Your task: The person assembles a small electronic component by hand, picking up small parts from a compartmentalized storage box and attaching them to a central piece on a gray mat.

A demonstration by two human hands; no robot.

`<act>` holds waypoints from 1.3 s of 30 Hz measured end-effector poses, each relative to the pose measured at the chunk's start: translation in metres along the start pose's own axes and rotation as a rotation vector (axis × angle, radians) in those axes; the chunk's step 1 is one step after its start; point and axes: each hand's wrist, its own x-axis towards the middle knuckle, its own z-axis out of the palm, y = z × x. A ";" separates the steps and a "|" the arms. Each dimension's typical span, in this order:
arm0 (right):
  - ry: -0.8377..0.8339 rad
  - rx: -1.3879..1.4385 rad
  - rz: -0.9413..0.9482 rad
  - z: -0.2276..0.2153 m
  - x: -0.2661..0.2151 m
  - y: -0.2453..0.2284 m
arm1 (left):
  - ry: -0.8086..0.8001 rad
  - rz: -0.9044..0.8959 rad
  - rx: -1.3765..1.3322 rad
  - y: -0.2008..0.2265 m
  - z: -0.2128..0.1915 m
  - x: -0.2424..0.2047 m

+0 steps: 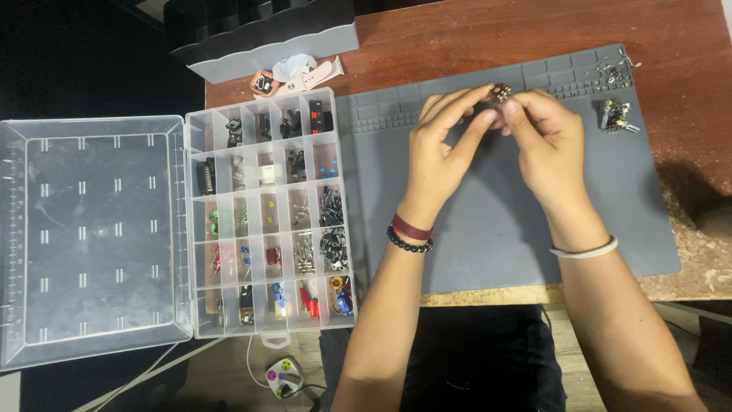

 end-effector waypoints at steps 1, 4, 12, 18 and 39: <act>0.000 -0.001 -0.001 0.002 0.000 -0.003 | 0.000 0.001 -0.001 0.002 -0.001 0.001; -0.034 0.231 0.240 0.010 -0.002 -0.012 | -0.040 -0.030 -0.032 0.005 -0.004 0.000; 0.093 0.434 0.364 0.005 -0.006 0.009 | -0.062 -0.139 -0.206 0.002 -0.004 -0.001; 0.116 0.228 0.134 0.016 0.000 -0.024 | -0.073 -0.193 -0.310 0.021 -0.005 0.000; 0.022 0.419 0.446 0.009 0.001 -0.028 | -0.208 -0.302 -0.308 0.022 -0.012 0.003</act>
